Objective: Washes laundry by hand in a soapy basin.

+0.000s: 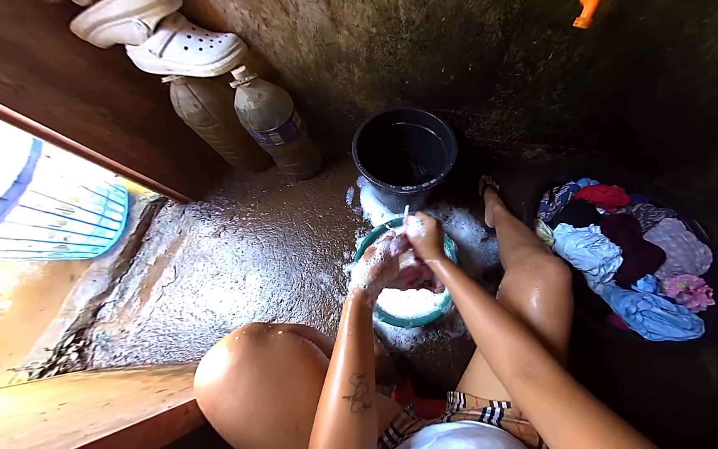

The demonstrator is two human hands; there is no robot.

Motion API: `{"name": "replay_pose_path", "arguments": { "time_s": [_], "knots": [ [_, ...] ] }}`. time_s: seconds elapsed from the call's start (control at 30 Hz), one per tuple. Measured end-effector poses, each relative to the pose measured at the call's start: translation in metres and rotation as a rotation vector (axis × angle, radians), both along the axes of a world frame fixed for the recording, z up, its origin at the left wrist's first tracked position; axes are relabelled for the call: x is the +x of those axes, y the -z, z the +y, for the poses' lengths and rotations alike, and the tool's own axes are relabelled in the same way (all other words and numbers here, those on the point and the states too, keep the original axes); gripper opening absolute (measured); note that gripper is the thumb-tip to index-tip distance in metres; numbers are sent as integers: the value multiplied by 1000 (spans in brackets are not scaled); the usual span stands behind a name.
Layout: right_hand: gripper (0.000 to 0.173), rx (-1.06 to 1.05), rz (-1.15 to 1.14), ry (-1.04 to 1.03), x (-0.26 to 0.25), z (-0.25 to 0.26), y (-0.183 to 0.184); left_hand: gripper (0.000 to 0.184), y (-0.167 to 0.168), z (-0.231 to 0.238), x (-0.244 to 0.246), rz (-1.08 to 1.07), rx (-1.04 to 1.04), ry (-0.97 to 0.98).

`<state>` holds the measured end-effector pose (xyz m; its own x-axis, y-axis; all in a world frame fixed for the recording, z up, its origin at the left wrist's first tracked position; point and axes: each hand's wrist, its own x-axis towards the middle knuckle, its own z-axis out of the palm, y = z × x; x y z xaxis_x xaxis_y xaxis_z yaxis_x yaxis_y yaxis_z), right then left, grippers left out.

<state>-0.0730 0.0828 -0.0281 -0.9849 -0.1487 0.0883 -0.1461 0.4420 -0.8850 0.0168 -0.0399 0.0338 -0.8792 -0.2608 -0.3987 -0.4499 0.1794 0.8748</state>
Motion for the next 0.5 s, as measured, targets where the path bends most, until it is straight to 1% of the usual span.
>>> {"name": "replay_pose_path", "arguments": {
  "time_s": [0.03, 0.07, 0.1, 0.13, 0.17, 0.23, 0.27, 0.33, 0.4, 0.43, 0.5],
  "knots": [
    [38, 97, -103, 2, -14, 15, 4, 40, 5, -11, -4, -9, -39, -24],
    [53, 175, -209, 4, -27, 30, 6, 40, 12, -23, -9, -20, -59, -51],
    [66, 222, -288, 10, -37, 43, 8, 37, 22, -35, -13, -28, -63, -102],
    [72, 255, -338, 25, -44, 54, 11, 33, 33, -43, -16, -26, -80, -162],
    [73, 284, -352, 49, -48, 63, 16, 29, 44, -48, -20, -20, -102, -201],
    [65, 359, -331, 52, -52, 72, 27, 35, 66, -52, -29, -59, -178, -181],
    [59, 400, -330, 27, -51, 73, 32, 37, 80, -50, -32, -95, -235, -120],
    [45, 463, -371, -54, -47, 65, 39, 35, 114, -39, -33, -179, -367, 76],
    [32, 505, -438, -238, -39, 51, 61, 34, 150, -19, -26, -235, -417, 335],
    [31, 517, -478, -381, -32, 45, 79, 36, 166, -7, -18, -263, -423, 451],
    [33, 584, -528, -630, -14, 33, 116, 48, 192, 12, 1, -352, -495, 627]
  ]
}}
